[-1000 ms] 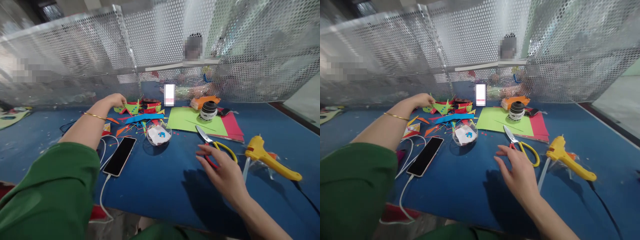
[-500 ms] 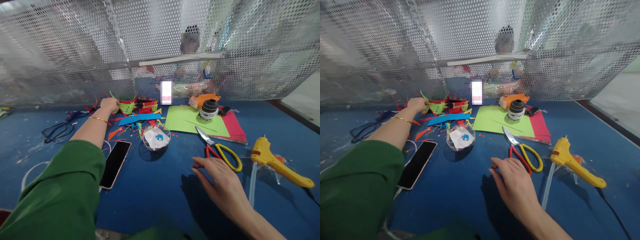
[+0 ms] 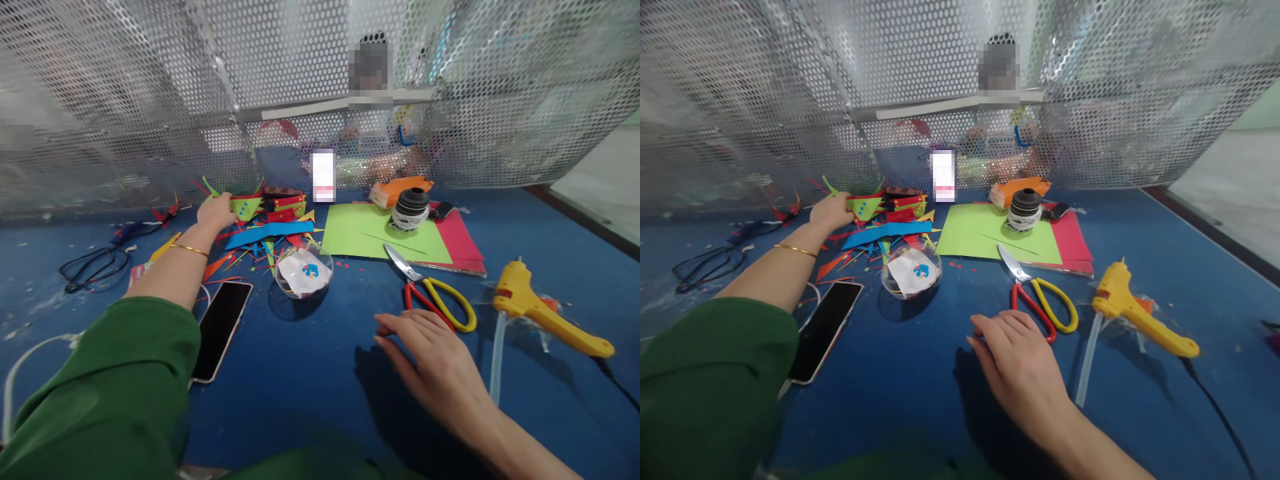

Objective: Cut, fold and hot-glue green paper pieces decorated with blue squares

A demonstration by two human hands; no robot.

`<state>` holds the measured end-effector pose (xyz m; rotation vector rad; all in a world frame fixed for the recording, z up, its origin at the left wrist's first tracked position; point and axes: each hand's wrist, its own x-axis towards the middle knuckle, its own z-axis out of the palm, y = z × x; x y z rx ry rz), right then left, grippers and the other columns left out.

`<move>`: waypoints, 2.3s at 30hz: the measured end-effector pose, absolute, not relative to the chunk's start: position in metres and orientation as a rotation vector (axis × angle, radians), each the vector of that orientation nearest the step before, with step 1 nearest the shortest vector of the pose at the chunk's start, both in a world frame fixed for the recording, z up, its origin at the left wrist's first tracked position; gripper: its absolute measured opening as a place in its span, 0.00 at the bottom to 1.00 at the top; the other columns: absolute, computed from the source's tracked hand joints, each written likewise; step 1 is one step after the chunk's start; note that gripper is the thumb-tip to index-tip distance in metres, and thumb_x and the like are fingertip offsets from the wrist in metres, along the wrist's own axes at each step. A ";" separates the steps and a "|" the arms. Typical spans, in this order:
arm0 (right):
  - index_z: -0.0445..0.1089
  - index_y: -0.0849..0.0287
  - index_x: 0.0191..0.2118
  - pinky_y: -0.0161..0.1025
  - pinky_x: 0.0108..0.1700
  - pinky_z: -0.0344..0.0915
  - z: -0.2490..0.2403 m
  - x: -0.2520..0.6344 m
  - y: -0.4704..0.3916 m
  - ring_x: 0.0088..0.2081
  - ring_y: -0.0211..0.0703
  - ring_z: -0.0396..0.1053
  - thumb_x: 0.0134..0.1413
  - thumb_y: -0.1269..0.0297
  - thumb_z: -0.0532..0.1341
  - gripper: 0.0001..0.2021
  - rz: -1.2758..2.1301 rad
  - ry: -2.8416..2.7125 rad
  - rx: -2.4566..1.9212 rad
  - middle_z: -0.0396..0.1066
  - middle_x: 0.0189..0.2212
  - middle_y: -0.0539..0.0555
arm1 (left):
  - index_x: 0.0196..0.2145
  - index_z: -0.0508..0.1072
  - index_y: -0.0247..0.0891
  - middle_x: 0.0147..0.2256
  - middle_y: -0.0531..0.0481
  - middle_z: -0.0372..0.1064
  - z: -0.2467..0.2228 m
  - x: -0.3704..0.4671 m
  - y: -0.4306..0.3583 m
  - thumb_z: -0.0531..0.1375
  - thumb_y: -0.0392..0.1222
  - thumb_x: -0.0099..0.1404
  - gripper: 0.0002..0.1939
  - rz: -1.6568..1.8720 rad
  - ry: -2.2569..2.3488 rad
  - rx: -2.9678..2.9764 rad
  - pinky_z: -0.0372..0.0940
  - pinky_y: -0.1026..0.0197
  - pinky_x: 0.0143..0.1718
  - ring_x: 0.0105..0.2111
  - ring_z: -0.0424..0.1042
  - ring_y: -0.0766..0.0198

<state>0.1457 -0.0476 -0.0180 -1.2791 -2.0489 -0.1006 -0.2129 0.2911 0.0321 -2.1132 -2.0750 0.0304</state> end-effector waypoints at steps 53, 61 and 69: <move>0.70 0.60 0.43 0.44 0.51 0.64 -0.022 0.142 -0.046 0.32 0.41 0.76 0.66 0.70 0.58 0.05 -0.132 -2.068 -1.232 0.78 0.31 0.52 | 0.56 0.68 0.20 0.38 0.32 0.78 0.046 -0.195 0.240 0.46 0.52 0.73 0.31 -0.321 -2.046 -1.891 0.59 0.49 0.47 0.49 0.75 0.43; 0.72 0.56 0.46 0.47 0.50 0.67 0.048 0.185 -0.042 0.39 0.48 0.77 0.65 0.62 0.59 0.08 -0.184 -2.076 -1.293 0.80 0.36 0.53 | 0.47 0.80 0.42 0.49 0.44 0.77 0.070 -0.063 0.216 0.58 0.43 0.66 0.15 -0.221 -1.761 -2.383 0.64 0.53 0.50 0.54 0.71 0.46; 0.66 0.65 0.57 0.47 0.48 0.66 0.077 0.254 0.117 0.51 0.60 0.71 0.55 0.50 0.65 0.30 -0.140 -1.956 -2.174 0.71 0.52 0.69 | 0.56 0.70 0.37 0.54 0.42 0.68 0.024 0.039 0.220 0.61 0.47 0.70 0.20 0.035 -1.849 -2.681 0.71 0.46 0.48 0.49 0.72 0.53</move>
